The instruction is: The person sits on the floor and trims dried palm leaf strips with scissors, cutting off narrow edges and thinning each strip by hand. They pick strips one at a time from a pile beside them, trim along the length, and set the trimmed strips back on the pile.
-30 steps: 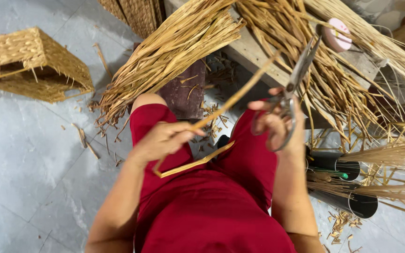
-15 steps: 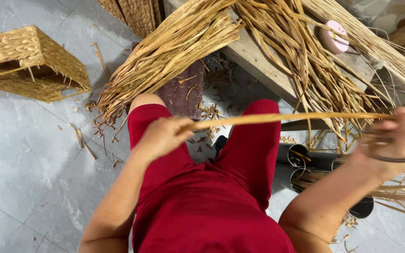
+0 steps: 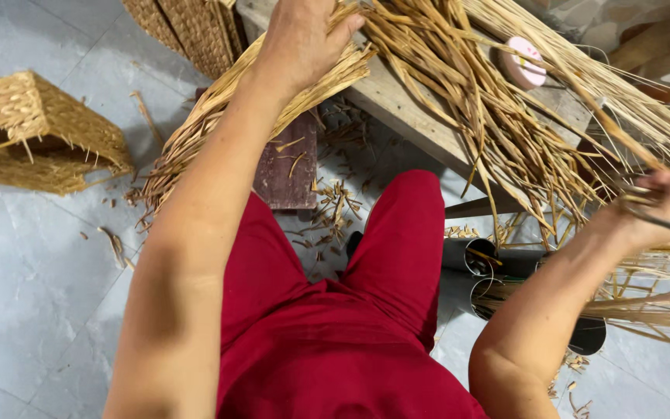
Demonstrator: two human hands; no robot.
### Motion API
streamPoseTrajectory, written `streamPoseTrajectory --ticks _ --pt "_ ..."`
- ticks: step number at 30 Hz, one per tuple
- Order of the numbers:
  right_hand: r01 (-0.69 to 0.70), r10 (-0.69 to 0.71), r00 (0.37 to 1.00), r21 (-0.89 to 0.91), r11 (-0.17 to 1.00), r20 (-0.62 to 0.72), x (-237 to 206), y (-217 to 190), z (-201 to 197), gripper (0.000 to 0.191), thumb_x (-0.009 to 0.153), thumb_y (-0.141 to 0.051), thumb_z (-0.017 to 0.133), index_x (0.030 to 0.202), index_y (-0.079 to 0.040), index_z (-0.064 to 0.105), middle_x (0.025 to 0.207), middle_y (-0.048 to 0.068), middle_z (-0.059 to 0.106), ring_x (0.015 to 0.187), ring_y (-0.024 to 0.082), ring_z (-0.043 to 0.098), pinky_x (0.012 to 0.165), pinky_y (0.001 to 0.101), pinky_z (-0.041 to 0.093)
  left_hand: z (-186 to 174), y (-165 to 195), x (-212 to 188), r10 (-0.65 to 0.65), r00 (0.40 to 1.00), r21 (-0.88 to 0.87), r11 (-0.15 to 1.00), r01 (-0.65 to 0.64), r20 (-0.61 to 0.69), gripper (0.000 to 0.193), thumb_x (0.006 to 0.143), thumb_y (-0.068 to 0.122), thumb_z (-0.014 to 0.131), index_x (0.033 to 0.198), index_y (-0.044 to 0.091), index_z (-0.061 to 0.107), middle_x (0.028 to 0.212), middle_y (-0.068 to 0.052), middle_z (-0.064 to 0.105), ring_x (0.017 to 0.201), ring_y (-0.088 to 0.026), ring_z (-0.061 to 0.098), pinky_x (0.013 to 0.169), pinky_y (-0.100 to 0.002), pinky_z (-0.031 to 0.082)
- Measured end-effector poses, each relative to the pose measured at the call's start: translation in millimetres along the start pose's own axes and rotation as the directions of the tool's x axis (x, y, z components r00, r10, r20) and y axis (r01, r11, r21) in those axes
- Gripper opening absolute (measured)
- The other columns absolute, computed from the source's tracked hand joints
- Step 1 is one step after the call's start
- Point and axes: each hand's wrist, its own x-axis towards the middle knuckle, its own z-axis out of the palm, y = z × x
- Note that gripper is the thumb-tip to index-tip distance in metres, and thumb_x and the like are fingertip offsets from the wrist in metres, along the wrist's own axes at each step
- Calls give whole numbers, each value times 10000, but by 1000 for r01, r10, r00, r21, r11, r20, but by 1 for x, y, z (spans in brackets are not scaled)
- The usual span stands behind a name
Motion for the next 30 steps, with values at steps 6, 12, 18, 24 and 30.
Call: streamPoseTrajectory --ticks 6,12,18,24,30 --pt "-263 262 964 -328 907 -48 -21 46 -5 305 1022 54 568 1273 -28 415 917 200 713 639 247 723 484 313 595 59 -51 -33 -103 980 -368 929 33 -172 480 927 163 758 1386 118 621 1410 -180 570 1128 -307 667 986 -382 551" --pt "-347 299 936 -351 870 -185 -35 41 -40 110 1075 -85 480 1185 -84 475 888 169 670 613 226 700 436 286 535 56 -132 -88 -551 829 -149 831 536 -94 154 963 122 719 1105 179 730 1144 -61 734 976 -174 752 864 -307 576" --pt "-259 230 965 -338 905 -124 -52 35 -70 89 1107 -136 500 1149 -59 481 944 180 687 684 252 700 493 340 540 76 -142 -89 -574 819 9 819 574 13 48 994 150 702 1013 162 744 995 -44 754 803 -210 730 768 -342 601" --pt "-282 250 953 -194 940 -173 -55 21 -60 113 1047 -109 484 1139 -85 422 841 196 628 594 271 628 442 337 467 100 -126 -64 -385 903 174 892 417 -189 262 739 207 858 876 77 676 927 -107 689 915 -288 651 771 -439 544" --pt "-281 278 959 -318 906 -55 -91 11 -33 206 1064 15 531 1215 -89 437 963 213 702 686 243 688 510 328 559 107 -124 -55 -358 920 301 870 391 -160 144 871 169 774 884 126 636 905 -57 668 903 -220 661 807 -415 542"
